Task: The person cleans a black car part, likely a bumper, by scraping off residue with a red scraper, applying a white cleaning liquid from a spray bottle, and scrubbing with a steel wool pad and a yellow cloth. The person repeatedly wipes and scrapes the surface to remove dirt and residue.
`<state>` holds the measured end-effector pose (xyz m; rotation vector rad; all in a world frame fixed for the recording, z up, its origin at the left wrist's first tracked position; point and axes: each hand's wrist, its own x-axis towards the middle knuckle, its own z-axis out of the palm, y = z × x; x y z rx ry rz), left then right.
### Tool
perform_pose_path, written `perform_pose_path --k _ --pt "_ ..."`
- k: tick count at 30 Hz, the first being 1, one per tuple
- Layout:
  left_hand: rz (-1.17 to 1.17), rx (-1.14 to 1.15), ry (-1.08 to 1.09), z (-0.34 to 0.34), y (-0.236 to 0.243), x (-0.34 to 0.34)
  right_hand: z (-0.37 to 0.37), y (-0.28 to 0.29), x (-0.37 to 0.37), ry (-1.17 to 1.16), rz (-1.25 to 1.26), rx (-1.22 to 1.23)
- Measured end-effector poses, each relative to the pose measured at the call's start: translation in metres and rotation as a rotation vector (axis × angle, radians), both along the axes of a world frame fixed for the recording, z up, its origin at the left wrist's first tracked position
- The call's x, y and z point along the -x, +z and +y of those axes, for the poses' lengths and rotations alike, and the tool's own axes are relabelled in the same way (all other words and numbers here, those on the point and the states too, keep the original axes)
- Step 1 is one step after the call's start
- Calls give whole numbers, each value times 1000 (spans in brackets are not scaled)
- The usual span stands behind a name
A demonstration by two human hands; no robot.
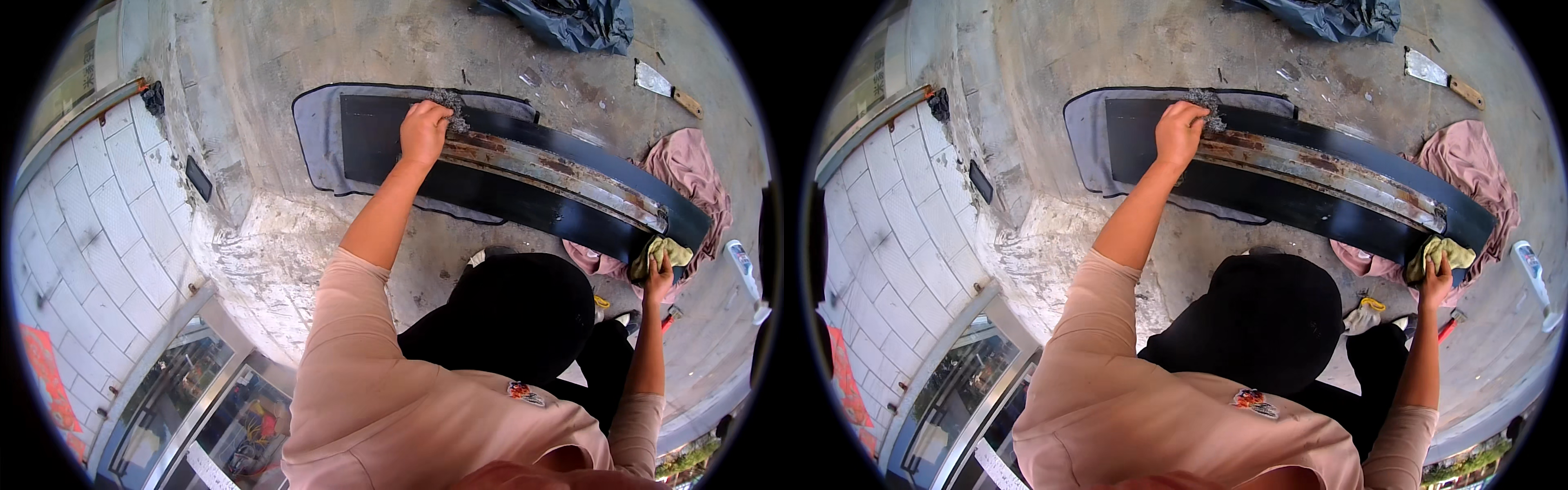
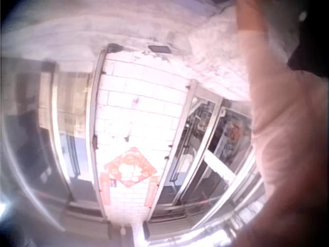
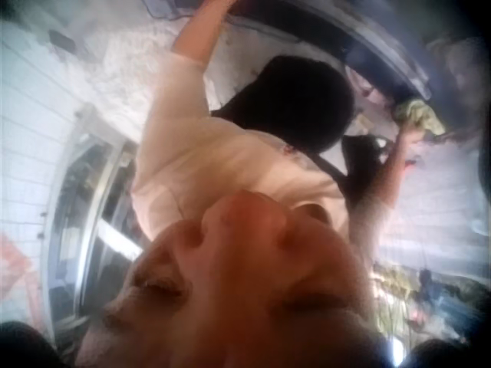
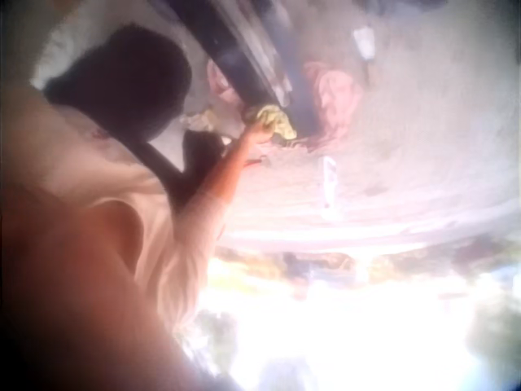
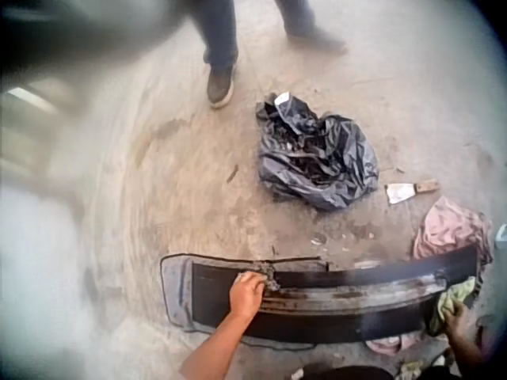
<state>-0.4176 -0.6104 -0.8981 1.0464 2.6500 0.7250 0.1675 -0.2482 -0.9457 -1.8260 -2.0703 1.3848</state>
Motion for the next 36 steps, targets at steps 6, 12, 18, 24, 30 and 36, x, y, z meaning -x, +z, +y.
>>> perform_pose_path --k 6,12,18,24,30,36 --pt "73 121 361 -71 -15 86 -2 -4 7 -12 23 52" --pt "6 39 252 -89 -11 51 -2 -5 13 30 5 -8" --pt "-47 81 226 -97 -12 19 -1 -9 -1 -15 52 25" --pt "65 108 253 -102 -13 16 -3 -9 1 -24 47 10" --pt "5 121 253 -105 -4 34 -3 -7 -2 -12 68 22" --pt "-59 118 236 -115 -5 -12 0 -11 -1 -17 67 11"
